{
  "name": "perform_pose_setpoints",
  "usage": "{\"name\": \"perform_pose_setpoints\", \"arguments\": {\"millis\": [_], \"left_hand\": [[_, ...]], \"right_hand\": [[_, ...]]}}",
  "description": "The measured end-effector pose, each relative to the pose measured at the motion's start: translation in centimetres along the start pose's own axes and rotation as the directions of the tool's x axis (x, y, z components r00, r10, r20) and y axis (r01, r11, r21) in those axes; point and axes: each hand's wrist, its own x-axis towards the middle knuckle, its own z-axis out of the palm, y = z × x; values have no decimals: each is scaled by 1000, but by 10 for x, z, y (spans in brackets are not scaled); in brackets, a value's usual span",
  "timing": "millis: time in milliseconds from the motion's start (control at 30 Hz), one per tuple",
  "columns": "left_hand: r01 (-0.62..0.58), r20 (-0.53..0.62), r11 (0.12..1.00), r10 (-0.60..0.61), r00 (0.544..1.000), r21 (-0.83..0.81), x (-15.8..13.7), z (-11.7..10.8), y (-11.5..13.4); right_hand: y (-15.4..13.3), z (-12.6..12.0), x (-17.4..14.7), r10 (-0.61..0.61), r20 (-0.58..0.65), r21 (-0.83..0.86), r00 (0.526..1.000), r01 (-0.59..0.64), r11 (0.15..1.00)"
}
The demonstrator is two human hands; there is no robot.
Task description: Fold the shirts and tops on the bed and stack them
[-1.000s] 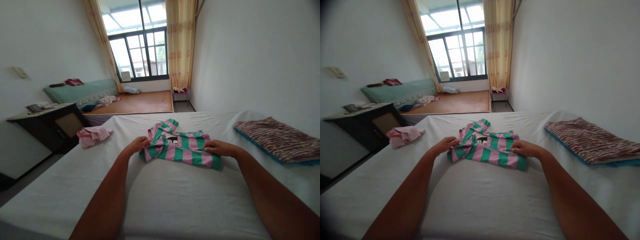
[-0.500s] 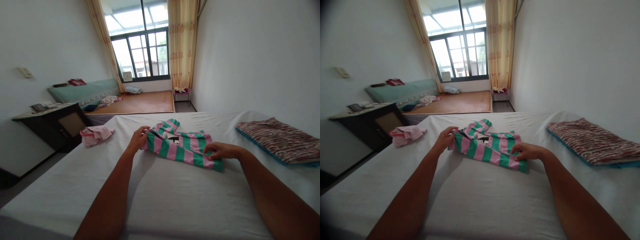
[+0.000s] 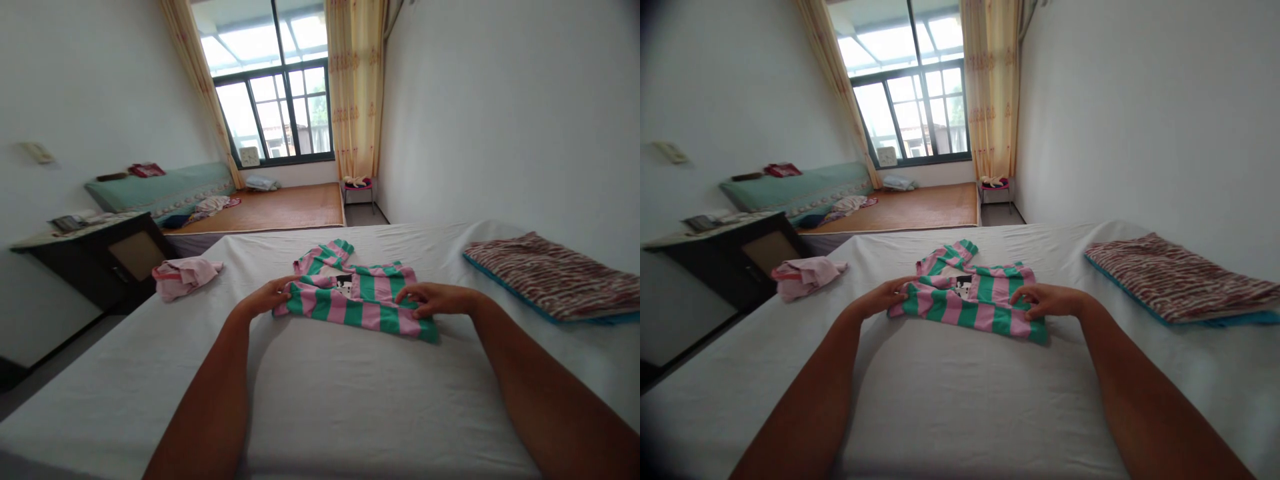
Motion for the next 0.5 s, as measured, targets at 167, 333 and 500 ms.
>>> {"name": "perform_pose_setpoints", "arguments": {"millis": [167,333,500], "left_hand": [[133,-41,991,-133,990,-17,-19,-20,9],[252,169,961,-270,948,118,-25,-32,-3],[345,-28,917,-346,938,199,-13,-29,-19]], "right_hand": [[-1,-4,-5,-43,16,57,999,42,997],[0,0,-5,48,105,23,993,-50,998],[0,4,-4,181,140,112,973,-197,974]]}}
